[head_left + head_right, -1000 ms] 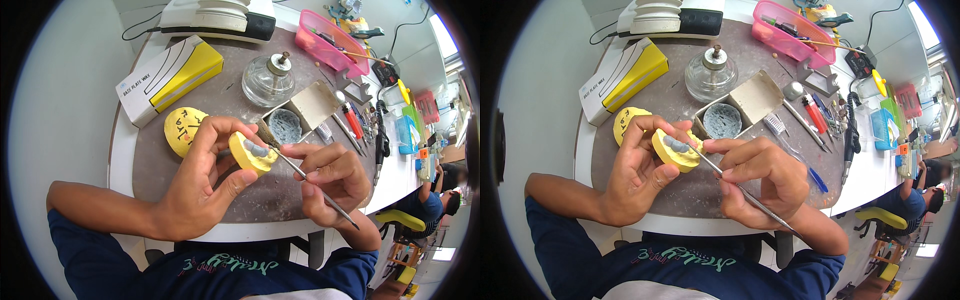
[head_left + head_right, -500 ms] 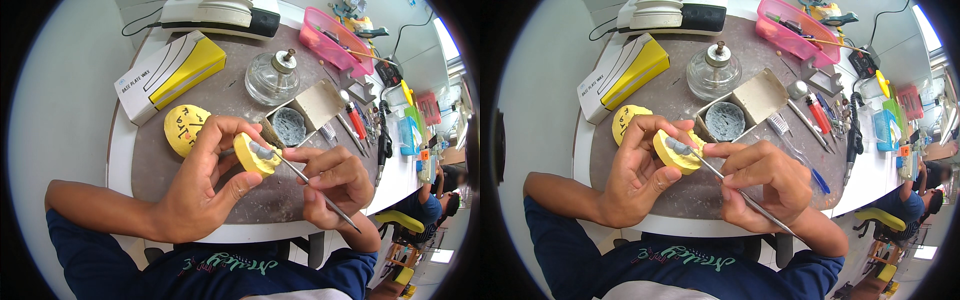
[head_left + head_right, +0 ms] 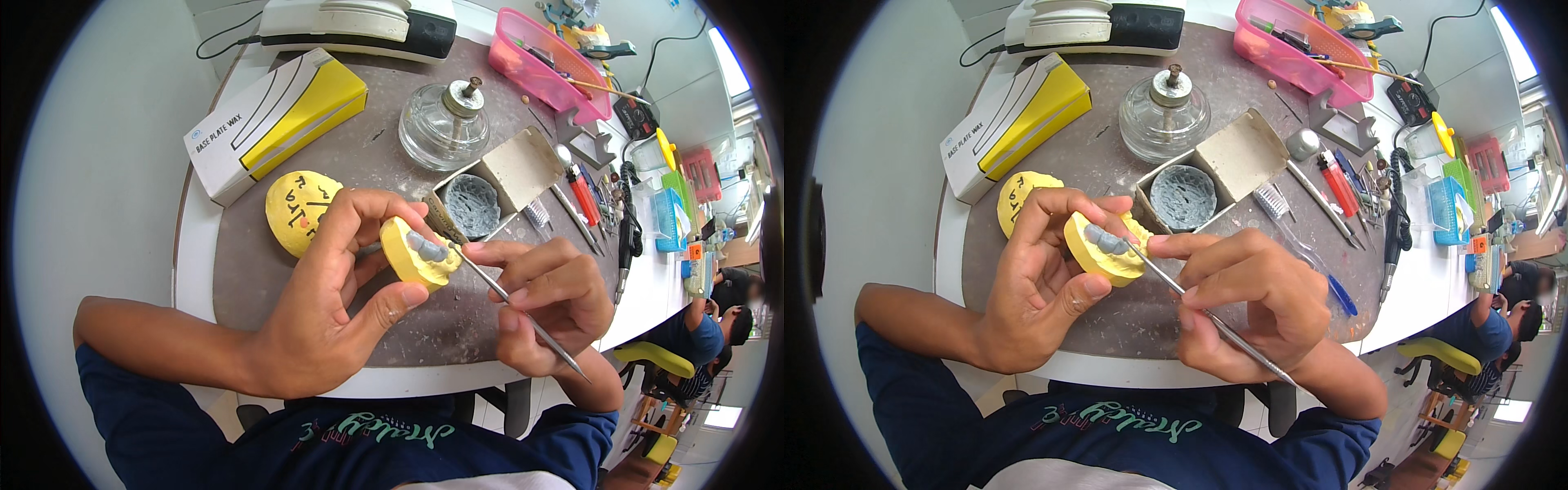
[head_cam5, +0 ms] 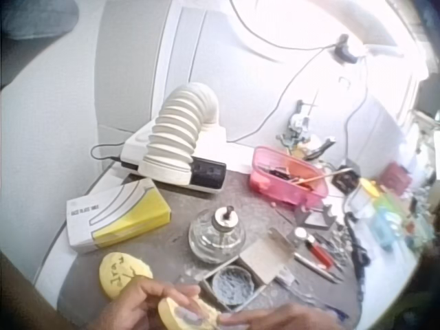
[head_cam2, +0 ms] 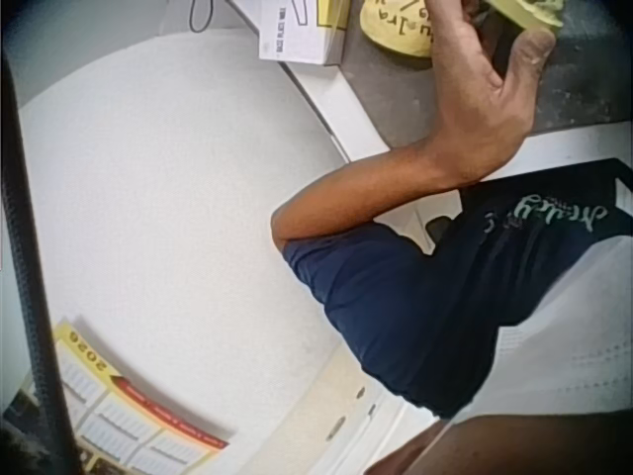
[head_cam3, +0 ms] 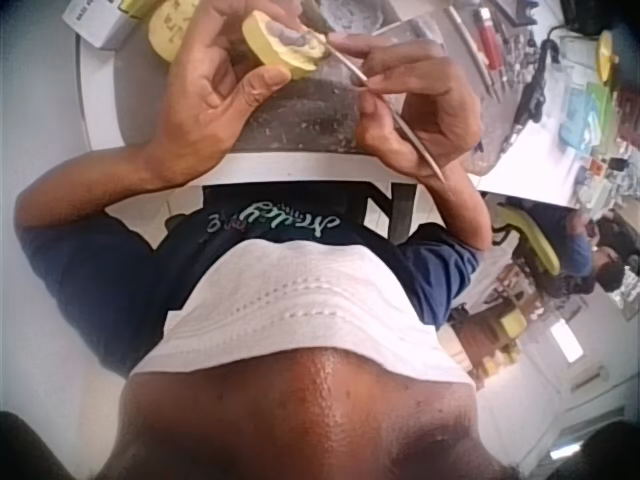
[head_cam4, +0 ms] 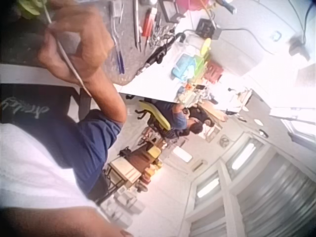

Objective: The person uses a metal spatula to apply and shape gray wax onto a yellow dental cast held in the left hand. The person repeatedly scoops wax from a container and smooths it into the mold's interior, occasionally switching to a different tool for finer adjustments.

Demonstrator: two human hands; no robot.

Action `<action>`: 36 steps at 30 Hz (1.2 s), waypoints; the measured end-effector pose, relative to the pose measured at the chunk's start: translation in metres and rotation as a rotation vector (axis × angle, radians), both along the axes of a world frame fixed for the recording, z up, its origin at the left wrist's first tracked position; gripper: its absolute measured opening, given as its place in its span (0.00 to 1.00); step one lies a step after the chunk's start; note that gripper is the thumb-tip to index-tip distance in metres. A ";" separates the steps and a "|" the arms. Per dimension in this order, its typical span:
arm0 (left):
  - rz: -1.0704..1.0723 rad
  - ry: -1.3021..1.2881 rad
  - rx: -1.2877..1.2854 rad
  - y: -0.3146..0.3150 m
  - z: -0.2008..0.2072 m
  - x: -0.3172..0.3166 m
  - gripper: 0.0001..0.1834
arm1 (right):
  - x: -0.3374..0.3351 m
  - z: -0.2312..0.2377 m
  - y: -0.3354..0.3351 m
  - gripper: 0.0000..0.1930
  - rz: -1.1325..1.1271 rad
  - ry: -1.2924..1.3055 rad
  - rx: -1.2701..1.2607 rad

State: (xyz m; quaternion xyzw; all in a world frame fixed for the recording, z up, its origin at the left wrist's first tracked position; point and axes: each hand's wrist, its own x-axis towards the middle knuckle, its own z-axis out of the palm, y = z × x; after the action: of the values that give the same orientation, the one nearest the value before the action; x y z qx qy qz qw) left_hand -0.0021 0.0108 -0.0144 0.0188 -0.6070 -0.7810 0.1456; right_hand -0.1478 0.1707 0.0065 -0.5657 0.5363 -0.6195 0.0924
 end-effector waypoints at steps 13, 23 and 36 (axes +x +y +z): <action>0.005 0.010 -0.041 -0.001 -0.001 -0.001 0.26 | -0.004 0.001 0.000 0.09 0.007 0.116 0.010; 0.013 0.003 -0.032 0.000 0.000 -0.002 0.26 | -0.004 0.002 0.001 0.09 0.030 0.111 0.023; 0.005 0.003 -0.043 -0.001 0.000 -0.001 0.26 | -0.004 0.002 0.001 0.09 0.031 0.129 0.019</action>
State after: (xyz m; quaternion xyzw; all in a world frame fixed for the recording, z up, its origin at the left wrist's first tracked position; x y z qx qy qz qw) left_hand -0.0034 0.0094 -0.0143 0.0159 -0.6232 -0.7676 0.1489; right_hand -0.1514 0.1719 0.0087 -0.6118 0.5380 -0.5754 0.0725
